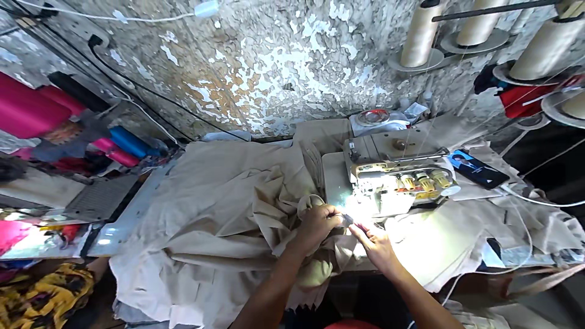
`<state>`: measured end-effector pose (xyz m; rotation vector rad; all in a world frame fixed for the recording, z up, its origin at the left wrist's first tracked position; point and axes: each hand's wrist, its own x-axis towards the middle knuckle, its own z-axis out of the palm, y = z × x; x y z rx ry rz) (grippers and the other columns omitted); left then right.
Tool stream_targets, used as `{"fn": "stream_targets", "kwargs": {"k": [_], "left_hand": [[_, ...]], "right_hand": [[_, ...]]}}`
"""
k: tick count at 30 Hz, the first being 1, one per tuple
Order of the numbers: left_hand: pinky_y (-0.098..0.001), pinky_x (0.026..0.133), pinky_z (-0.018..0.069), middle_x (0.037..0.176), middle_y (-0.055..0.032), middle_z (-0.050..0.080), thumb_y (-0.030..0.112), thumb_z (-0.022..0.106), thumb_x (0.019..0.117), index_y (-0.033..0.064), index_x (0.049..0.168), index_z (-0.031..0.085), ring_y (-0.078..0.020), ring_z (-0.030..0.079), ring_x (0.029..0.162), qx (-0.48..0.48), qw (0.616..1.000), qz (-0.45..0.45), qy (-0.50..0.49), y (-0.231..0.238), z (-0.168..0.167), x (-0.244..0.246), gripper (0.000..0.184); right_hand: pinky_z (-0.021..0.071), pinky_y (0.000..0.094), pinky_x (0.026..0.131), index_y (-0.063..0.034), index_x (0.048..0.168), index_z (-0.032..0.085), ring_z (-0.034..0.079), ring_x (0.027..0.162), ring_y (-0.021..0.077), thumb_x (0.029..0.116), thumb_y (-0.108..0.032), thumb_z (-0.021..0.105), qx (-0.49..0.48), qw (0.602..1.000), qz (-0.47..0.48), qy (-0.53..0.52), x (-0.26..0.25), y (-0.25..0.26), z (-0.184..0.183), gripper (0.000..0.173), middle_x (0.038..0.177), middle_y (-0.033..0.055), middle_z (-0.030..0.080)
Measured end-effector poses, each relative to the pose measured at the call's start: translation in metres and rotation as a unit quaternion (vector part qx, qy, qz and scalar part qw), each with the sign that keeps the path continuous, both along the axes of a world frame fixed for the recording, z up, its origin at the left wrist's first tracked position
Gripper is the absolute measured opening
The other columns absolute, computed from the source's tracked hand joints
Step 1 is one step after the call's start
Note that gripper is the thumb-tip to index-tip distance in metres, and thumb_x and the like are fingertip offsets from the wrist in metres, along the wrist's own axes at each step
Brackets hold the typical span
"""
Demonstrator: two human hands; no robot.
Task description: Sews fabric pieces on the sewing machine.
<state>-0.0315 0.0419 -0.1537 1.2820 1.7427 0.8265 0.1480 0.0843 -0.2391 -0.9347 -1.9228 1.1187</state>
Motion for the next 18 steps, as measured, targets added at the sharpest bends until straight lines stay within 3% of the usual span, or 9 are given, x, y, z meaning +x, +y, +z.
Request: {"fn": "stream_targets", "kwargs": {"k": [2,5,10,12,14,15,18], "left_hand": [[-0.0306,0.085,0.0458,0.092,-0.0006,0.065,0.017,0.061,0.0978,0.0037,0.097,0.072,-0.0066,0.058,0.088,-0.001,1.0,-0.01,0.03,0.001,-0.001,0.001,0.018],[-0.0466,0.104,0.0345,0.099,-0.0057,0.068,0.022,0.059,0.0991,0.0025,0.099,0.073,-0.016,0.059,0.102,-0.002,0.996,-0.031,0.086,0.001,0.001,0.004,0.024],[-0.0535,0.11,0.0297,0.104,-0.0101,0.07,0.022,0.058,0.1001,0.0006,0.104,0.073,-0.0217,0.06,0.109,-0.003,0.993,-0.039,0.11,0.0,0.001,0.006,0.027],[-0.0536,0.111,0.0283,0.103,-0.0091,0.069,0.023,0.057,0.1007,0.0015,0.104,0.074,-0.0205,0.06,0.108,-0.005,0.993,-0.032,0.112,0.0,0.001,0.006,0.027],[-0.053,0.111,0.0276,0.103,-0.008,0.069,0.025,0.057,0.1012,0.0026,0.104,0.074,-0.0192,0.06,0.108,-0.005,0.994,-0.025,0.11,0.0,0.0,0.006,0.028],[-0.0526,0.111,0.0276,0.103,-0.0072,0.069,0.026,0.057,0.1011,0.0033,0.103,0.074,-0.0185,0.06,0.107,-0.004,0.994,-0.023,0.11,0.0,-0.001,0.005,0.028],[-0.0507,0.11,0.029,0.102,-0.0064,0.069,0.022,0.056,0.102,0.0024,0.104,0.073,-0.0168,0.059,0.106,0.001,0.997,-0.009,0.082,0.0,-0.003,0.004,0.027]], "right_hand": [[0.0493,0.0247,0.068,-0.0033,0.097,0.074,0.06,0.07,0.0014,0.1025,-0.031,0.056,-0.027,1.0,0.003,0.013,0.001,-0.002,0.0,0.033,0.077,-0.0003,0.068],[0.045,0.0183,0.065,-0.0037,0.091,0.072,0.053,0.065,-0.0043,0.103,-0.027,0.056,-0.066,0.997,0.004,0.042,0.002,-0.004,-0.001,0.03,0.072,-0.0056,0.062],[0.0427,0.0138,0.063,-0.003,0.093,0.067,0.049,0.065,-0.0065,0.103,-0.018,0.055,-0.125,0.988,-0.024,0.087,0.009,-0.002,0.0,0.022,0.074,-0.008,0.058],[0.0491,0.0246,0.069,-0.0015,0.099,0.07,0.058,0.07,0.0029,0.102,-0.023,0.058,-0.067,0.995,-0.07,0.015,0.015,0.001,0.003,0.025,0.078,-0.0008,0.065],[0.0541,0.0486,0.07,0.0039,0.106,0.073,0.069,0.074,0.0265,0.0987,-0.027,0.062,0.029,0.99,-0.111,-0.077,0.02,0.005,0.013,0.033,0.083,0.0144,0.072],[0.0541,0.0548,0.065,0.0041,0.106,0.074,0.072,0.073,0.0342,0.0978,-0.028,0.063,0.085,0.98,-0.128,-0.124,0.022,0.006,0.016,0.035,0.082,0.0179,0.073],[0.0535,0.0559,0.055,0.0014,0.101,0.076,0.072,0.067,0.0388,0.096,-0.028,0.065,0.202,0.945,-0.14,-0.214,0.024,0.013,0.022,0.032,0.078,0.0185,0.072]]}}
